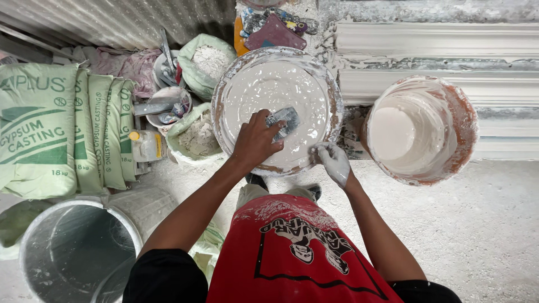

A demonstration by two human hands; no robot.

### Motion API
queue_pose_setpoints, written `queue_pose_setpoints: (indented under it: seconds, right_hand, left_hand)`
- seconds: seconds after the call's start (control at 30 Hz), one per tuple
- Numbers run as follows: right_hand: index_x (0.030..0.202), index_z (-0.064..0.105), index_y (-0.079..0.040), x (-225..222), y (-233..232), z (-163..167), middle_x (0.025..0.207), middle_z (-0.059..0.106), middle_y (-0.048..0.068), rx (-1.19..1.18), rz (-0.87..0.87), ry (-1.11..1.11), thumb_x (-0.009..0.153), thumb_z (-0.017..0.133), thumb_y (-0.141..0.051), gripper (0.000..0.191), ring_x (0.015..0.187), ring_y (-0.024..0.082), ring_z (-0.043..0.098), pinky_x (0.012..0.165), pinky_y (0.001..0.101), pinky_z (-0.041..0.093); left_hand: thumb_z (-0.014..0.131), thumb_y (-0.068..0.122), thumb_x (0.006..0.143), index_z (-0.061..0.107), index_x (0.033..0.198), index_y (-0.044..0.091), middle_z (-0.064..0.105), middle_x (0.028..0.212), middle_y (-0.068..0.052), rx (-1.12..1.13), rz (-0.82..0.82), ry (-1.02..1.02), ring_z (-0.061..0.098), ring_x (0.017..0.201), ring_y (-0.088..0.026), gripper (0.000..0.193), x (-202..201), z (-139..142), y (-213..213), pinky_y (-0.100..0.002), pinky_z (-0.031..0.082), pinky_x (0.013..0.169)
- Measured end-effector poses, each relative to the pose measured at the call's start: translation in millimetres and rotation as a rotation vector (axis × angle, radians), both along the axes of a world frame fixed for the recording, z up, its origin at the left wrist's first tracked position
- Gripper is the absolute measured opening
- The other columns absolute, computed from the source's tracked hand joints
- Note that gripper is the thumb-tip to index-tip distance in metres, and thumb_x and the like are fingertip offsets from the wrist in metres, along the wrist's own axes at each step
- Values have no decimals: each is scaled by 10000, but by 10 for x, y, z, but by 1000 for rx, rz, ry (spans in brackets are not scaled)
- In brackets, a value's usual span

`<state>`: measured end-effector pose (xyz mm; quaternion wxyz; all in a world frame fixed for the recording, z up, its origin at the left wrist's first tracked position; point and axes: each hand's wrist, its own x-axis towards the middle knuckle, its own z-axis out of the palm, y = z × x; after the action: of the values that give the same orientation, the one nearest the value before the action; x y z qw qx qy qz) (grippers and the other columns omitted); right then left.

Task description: The person brushes a decorative rosette mold, mixes a plaster slurry in a bowl using water from a pink cup and gypsum powder scooped from a bag, then pours and spreads the slurry over the mold by hand and rinses their hands in a bucket of water.

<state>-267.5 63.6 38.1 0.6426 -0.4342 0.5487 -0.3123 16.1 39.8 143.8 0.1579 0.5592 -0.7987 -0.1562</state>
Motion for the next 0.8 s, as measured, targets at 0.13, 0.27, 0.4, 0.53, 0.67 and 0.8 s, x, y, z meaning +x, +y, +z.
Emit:
queue_pose_setpoints:
  seconds: [0.13, 0.27, 0.4, 0.53, 0.67, 0.8]
  right_hand:
    - [1210, 621, 30, -56, 42, -1, 1076, 702, 96, -11, -13, -8, 1043, 511, -146, 266, 922, 169, 674, 861, 324, 591]
    - [1215, 623, 26, -87, 90, 4, 1077, 713, 89, -15, -26, 5, 1042, 511, -152, 272, 929, 161, 678, 870, 315, 590]
    - [1214, 617, 31, -73, 108, 3, 1079, 702, 85, -38, -30, 11, 1044, 518, -154, 270, 936, 152, 675, 873, 308, 584]
    - [1202, 629, 30, -1, 89, 42, 1059, 708, 89, -15, -28, 54, 1043, 528, -159, 268, 908, 154, 678, 853, 301, 578]
    - [1185, 636, 42, 12, 93, 180, 1033, 693, 113, -25, 26, 147, 1046, 529, -192, 292, 898, 166, 668, 836, 308, 576]
    - [1039, 649, 81, -79, 180, 304, 874, 660, 134, 190, 202, 357, 1087, 525, -270, 376, 767, 195, 623, 738, 343, 580]
  left_hand:
    - [889, 291, 710, 730, 1249, 115, 506, 1270, -204, 55, 25, 66, 514, 1188, -349, 589, 27, 48, -23, -492, 531, 895]
    - [891, 295, 730, 718, 1238, 70, 501, 1260, -213, 125, 120, 24, 496, 1212, -364, 582, 153, 84, -71, -455, 549, 890]
    - [891, 259, 715, 731, 1248, 79, 498, 1289, -201, 57, 142, 22, 497, 1215, -367, 585, 176, 119, -51, -455, 539, 876]
    - [895, 272, 714, 739, 1225, 87, 487, 1274, -198, 74, 196, 157, 488, 1216, -362, 565, 99, 92, -254, -446, 522, 941]
    - [877, 259, 749, 741, 1237, 93, 488, 1297, -194, 49, 208, 180, 488, 1219, -357, 533, 47, 6, -402, -437, 509, 983]
    - [890, 306, 736, 723, 1229, 77, 488, 1294, -186, 209, 249, 215, 493, 1211, -335, 569, 62, -66, -356, -437, 484, 1006]
